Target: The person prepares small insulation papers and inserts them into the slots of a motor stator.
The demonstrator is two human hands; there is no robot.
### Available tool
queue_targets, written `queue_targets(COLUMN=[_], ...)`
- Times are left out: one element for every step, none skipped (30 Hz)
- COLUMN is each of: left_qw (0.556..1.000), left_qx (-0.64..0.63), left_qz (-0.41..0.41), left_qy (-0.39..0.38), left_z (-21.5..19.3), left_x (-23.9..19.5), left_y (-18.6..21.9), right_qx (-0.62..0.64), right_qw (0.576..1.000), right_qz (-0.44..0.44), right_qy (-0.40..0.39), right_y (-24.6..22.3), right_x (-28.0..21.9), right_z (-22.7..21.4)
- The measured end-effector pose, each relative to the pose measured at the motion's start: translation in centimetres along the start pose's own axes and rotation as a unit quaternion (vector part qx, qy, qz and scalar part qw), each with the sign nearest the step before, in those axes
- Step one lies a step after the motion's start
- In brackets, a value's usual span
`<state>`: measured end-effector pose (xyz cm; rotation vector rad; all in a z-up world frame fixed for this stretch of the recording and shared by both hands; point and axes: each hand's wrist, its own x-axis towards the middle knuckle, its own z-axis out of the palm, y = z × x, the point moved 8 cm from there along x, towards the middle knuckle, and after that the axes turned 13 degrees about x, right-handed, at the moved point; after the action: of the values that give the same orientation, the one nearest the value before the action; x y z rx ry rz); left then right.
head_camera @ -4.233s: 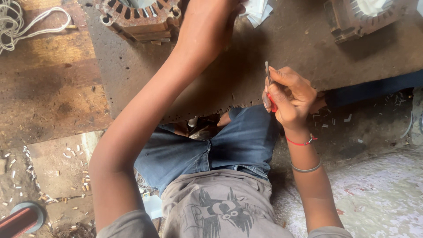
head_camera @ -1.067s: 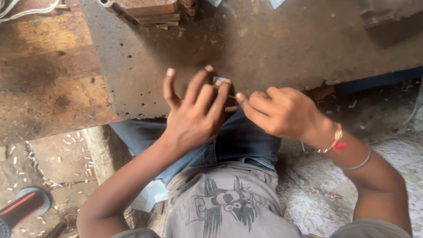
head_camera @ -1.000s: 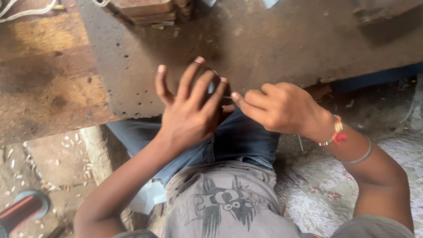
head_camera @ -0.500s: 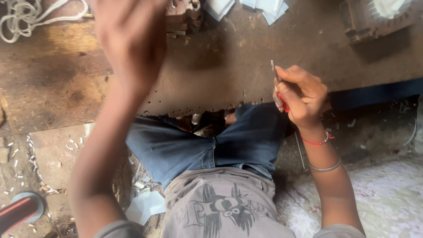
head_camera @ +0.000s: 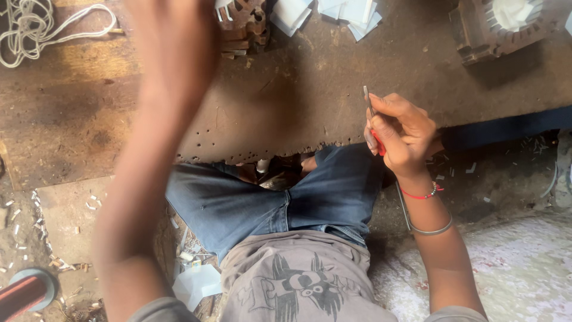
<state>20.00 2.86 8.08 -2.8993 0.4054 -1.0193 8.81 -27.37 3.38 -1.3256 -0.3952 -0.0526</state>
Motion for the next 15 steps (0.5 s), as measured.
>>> queue_targets(left_qw=[0.997, 0.989, 0.983, 0.981, 0.977, 0.978, 0.981, 0.983, 0.984, 0.985, 0.986, 0.987, 0.986, 0.984, 0.981], left_qx=[-0.049, -0.098, -0.142, -0.152, -0.164, -0.143, -0.133, -0.123, -0.112, -0.105, -0.097, -0.090, -0.065, -0.040, -0.016], left_qz=[0.031, 0.062, 0.084, 0.107, 0.127, 0.148, 0.142, 0.136, 0.131, 0.132, 0.133, 0.134, 0.152, 0.170, 0.188], left_qy=[0.047, 0.094, 0.078, 0.060, 0.039, 0.017, -0.003, -0.022, -0.039, -0.032, -0.027, -0.022, -0.026, -0.031, -0.036], left_z=[-1.7, -3.1, -2.9, -2.6, -2.1, -1.3, -0.3, 0.7, 1.6, 1.8, 1.9, 1.9, 1.8, 1.3, 0.6], left_x=[-0.5, -0.7, -0.2, 0.3, 0.5, 0.9, 1.4, 1.8, 1.9, 1.7, 1.4, 1.3, 0.8, -0.1, -1.2], left_y=[1.9, 3.9, 6.2, 8.2, 10.3, 11.7, 12.5, 13.3, 13.7, 13.9, 14.0, 13.9, 14.0, 14.2, 14.3], right_qx=[-0.003, -0.005, -0.008, -0.006, -0.006, -0.005, -0.001, 0.002, 0.007, 0.005, 0.005, 0.005, 0.003, 0.000, -0.002], right_qw=[1.000, 1.000, 1.000, 1.000, 1.000, 1.000, 1.000, 1.000, 1.000, 1.000, 1.000, 1.000, 0.999, 0.999, 0.999], right_qz=[-0.004, -0.007, -0.011, -0.011, -0.008, -0.006, -0.008, -0.010, -0.014, -0.016, -0.018, -0.019, -0.021, -0.022, -0.022], right_qy=[0.005, 0.010, 0.014, 0.019, 0.023, 0.028, 0.027, 0.027, 0.027, 0.026, 0.025, 0.024, 0.024, 0.024, 0.024], right_y=[-0.1, -0.2, -0.2, -0.2, -0.3, -0.2, -0.2, -0.2, -0.2, -0.2, -0.1, -0.1, 0.0, 0.0, 0.0], right_x=[0.0, -0.1, -0.1, 0.0, -0.2, -0.4, -0.5, -0.6, -0.5, -0.5, -0.5, -0.5, -0.5, -0.5, -0.6], right_z=[0.0, 0.2, 0.3, 0.3, 0.3, 0.3, 0.3, 0.3, 0.2, 0.1, 0.1, 0.0, 0.0, -0.1, -0.2])
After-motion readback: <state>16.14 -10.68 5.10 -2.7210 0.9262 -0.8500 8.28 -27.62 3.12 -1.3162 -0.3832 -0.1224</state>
